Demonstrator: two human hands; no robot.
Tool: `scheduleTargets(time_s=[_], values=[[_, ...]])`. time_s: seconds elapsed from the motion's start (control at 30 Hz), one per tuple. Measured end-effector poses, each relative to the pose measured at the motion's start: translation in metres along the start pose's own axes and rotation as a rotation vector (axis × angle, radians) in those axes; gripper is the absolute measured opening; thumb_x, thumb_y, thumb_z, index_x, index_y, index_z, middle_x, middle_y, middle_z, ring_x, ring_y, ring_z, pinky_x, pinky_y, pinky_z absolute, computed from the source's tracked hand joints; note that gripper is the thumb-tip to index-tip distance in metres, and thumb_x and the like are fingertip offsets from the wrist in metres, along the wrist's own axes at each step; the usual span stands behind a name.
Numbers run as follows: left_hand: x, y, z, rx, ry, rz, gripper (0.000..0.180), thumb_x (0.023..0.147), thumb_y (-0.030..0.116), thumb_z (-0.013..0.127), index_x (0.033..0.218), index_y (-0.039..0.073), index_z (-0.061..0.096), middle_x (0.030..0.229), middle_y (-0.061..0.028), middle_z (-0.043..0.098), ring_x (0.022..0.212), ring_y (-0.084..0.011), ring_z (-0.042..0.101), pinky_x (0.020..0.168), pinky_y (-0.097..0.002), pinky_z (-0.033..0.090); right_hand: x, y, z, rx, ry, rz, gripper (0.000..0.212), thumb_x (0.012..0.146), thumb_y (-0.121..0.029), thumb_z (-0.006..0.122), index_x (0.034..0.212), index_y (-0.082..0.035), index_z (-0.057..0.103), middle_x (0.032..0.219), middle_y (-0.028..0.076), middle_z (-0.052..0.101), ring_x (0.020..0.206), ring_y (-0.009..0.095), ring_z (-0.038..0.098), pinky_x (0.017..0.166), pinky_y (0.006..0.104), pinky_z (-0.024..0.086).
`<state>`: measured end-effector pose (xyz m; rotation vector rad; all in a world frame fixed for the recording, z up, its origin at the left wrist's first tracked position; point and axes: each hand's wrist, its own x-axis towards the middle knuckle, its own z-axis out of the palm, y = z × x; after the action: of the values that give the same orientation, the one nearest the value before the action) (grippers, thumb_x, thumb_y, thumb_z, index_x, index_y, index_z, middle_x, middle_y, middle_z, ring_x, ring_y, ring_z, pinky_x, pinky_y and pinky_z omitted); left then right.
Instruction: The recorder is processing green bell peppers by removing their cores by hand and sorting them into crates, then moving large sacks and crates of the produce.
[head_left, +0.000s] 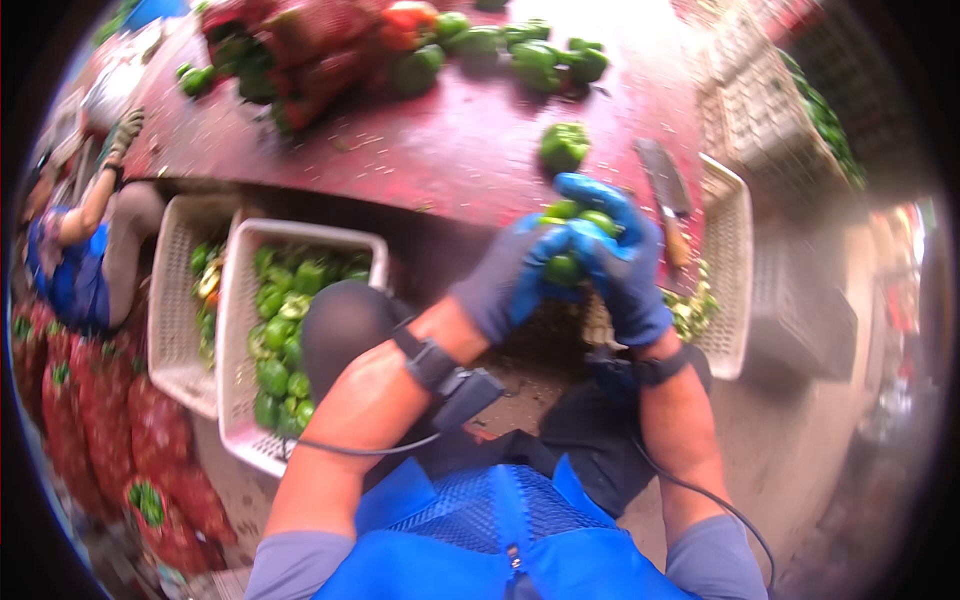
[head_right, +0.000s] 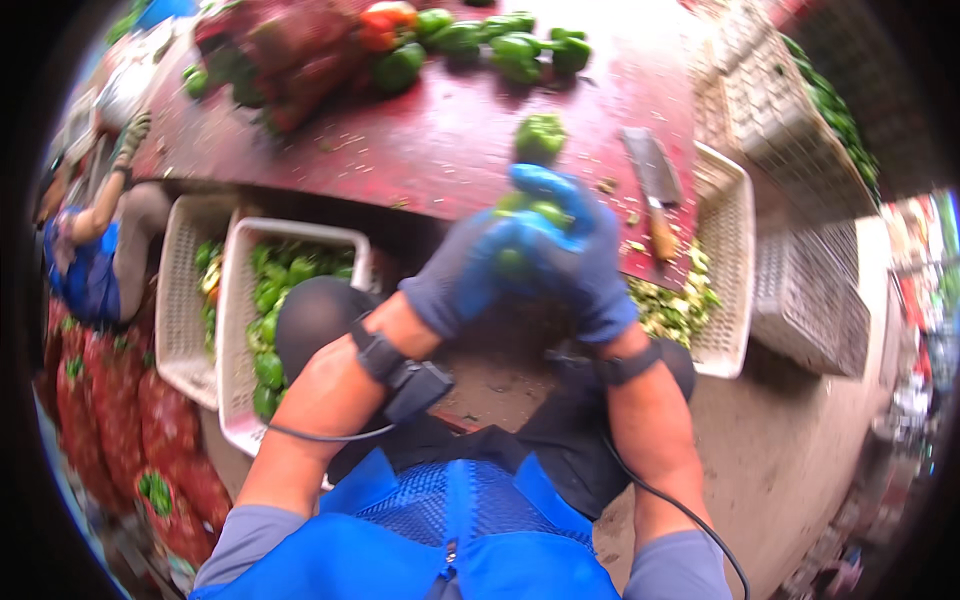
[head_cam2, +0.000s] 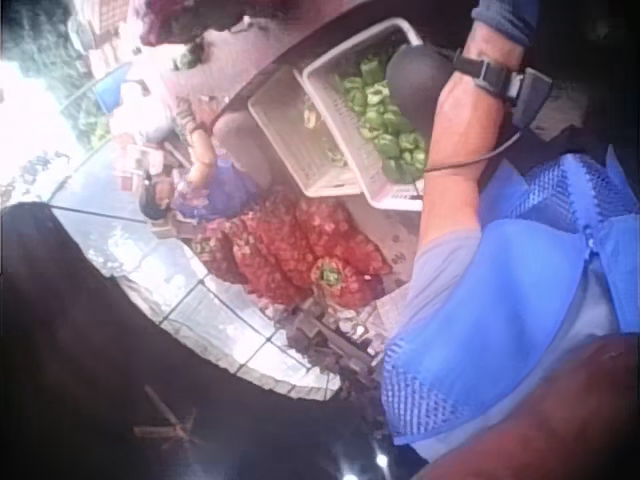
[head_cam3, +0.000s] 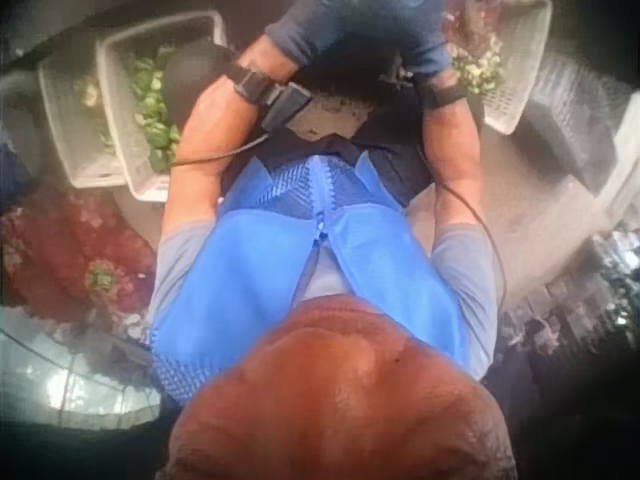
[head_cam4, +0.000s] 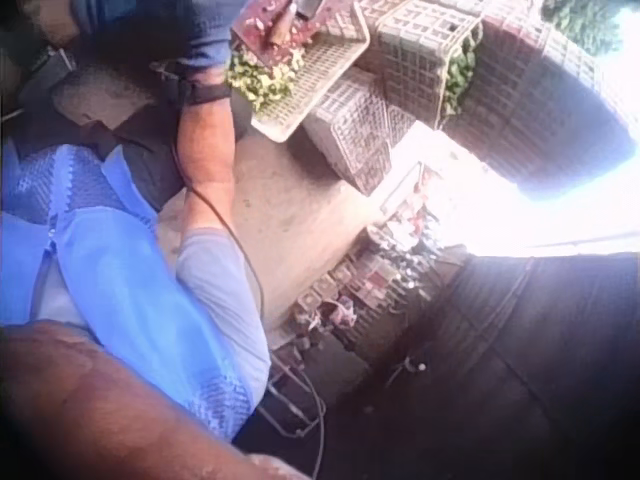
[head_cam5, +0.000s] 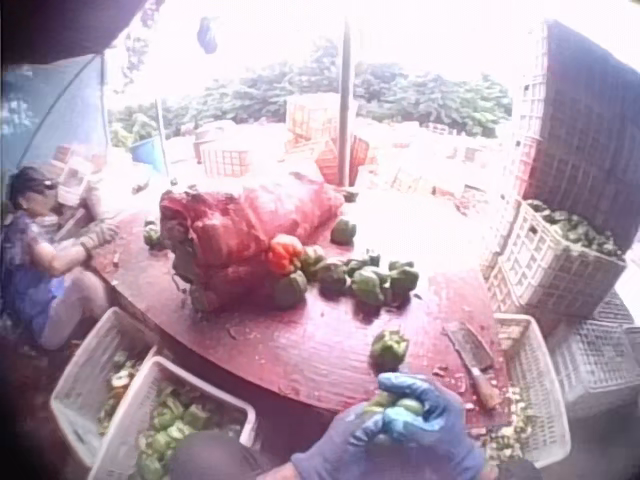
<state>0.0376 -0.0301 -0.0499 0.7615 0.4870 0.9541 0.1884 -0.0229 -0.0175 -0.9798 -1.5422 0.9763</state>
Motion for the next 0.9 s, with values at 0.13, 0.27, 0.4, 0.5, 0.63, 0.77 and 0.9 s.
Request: scheduleTargets(time_s=[0.13, 0.27, 0.4, 0.5, 0.63, 0.77, 0.9], values=[[-0.008, 0.011, -0.006, 0.252, 0.068, 0.074, 0.048, 0.094, 0.045, 0.054, 0.118, 0.005, 0.056, 0.105, -0.0059, 0.062, 0.089, -0.0150, 0.064, 0.071, -0.0305, 0.057, 0.006, -0.001, 0.012, 0.024, 0.005, 0.091, 0.042, 0.080, -0.010, 0.066, 0.120, 0.003, 0.062, 0.116, 0.010, 0.065, 0.105, 0.016, 0.060, 0.094, 0.0300, 0.047], [-0.006, 0.004, -0.015, 0.260, 0.071, 0.053, 0.044, 0.094, 0.042, 0.053, 0.114, 0.002, 0.055, 0.103, -0.0074, 0.061, 0.088, -0.0154, 0.063, 0.072, -0.0292, 0.055, 0.010, 0.000, 0.018, 0.154, 0.050, 0.165, 0.039, 0.083, -0.011, 0.065, 0.119, 0.003, 0.062, 0.112, 0.009, 0.066, 0.100, 0.014, 0.061, 0.092, 0.0286, 0.048], [0.002, -0.001, -0.018, 0.260, 0.146, 0.115, 0.037, 0.094, 0.034, 0.054, 0.111, 0.001, 0.055, 0.101, -0.0072, 0.060, 0.090, -0.0145, 0.062, 0.075, -0.0299, 0.054, 0.021, 0.005, 0.016, 0.411, 0.178, 0.180, 0.033, 0.086, -0.011, 0.061, 0.116, 0.004, 0.061, 0.109, 0.008, 0.066, 0.099, 0.013, 0.061, 0.090, 0.0281, 0.049], [0.004, 0.009, -0.020, 1.296, 0.006, 0.990, 0.033, 0.093, 0.026, 0.056, 0.114, 0.000, 0.054, 0.102, -0.0080, 0.061, 0.092, -0.0139, 0.061, 0.078, -0.0305, 0.053, 0.023, 0.007, 0.016, 0.496, 0.221, 0.130, 0.034, 0.089, -0.016, 0.056, 0.116, 0.004, 0.060, 0.108, 0.009, 0.065, 0.097, 0.015, 0.061, 0.090, 0.0283, 0.048], [-0.003, 0.014, -0.011, 0.426, 0.073, 0.285, 0.038, 0.089, 0.019, 0.062, 0.120, -0.001, 0.051, 0.106, -0.0082, 0.062, 0.094, -0.0139, 0.060, 0.080, -0.0296, 0.052, 0.022, 0.007, 0.017, 0.473, 0.282, 0.105, 0.035, 0.090, -0.019, 0.053, 0.115, 0.004, 0.060, 0.106, 0.010, 0.065, 0.097, 0.016, 0.061, 0.092, 0.0301, 0.047], [-0.002, 0.015, -0.012, 0.163, 0.064, 0.127, 0.043, 0.087, 0.016, 0.064, 0.123, 0.000, 0.050, 0.109, -0.0076, 0.061, 0.096, -0.0134, 0.060, 0.082, -0.0293, 0.052, 0.024, 0.011, 0.014, 0.539, 0.300, 0.082, 0.032, 0.092, -0.020, 0.053, 0.112, 0.004, 0.060, 0.105, 0.010, 0.065, 0.096, 0.015, 0.061, 0.089, 0.0299, 0.049], [0.001, 0.018, -0.013, 0.153, 0.051, 0.114, 0.045, 0.085, 0.016, 0.066, 0.124, 0.000, 0.050, 0.109, -0.0074, 0.062, 0.096, -0.0132, 0.060, 0.083, -0.0289, 0.052, 0.026, 0.017, 0.010, 0.615, 0.292, 0.051, 0.026, 0.090, -0.013, 0.056, 0.111, 0.002, 0.059, 0.106, 0.011, 0.064, 0.097, 0.015, 0.062, 0.085, 0.0298, 0.051]])
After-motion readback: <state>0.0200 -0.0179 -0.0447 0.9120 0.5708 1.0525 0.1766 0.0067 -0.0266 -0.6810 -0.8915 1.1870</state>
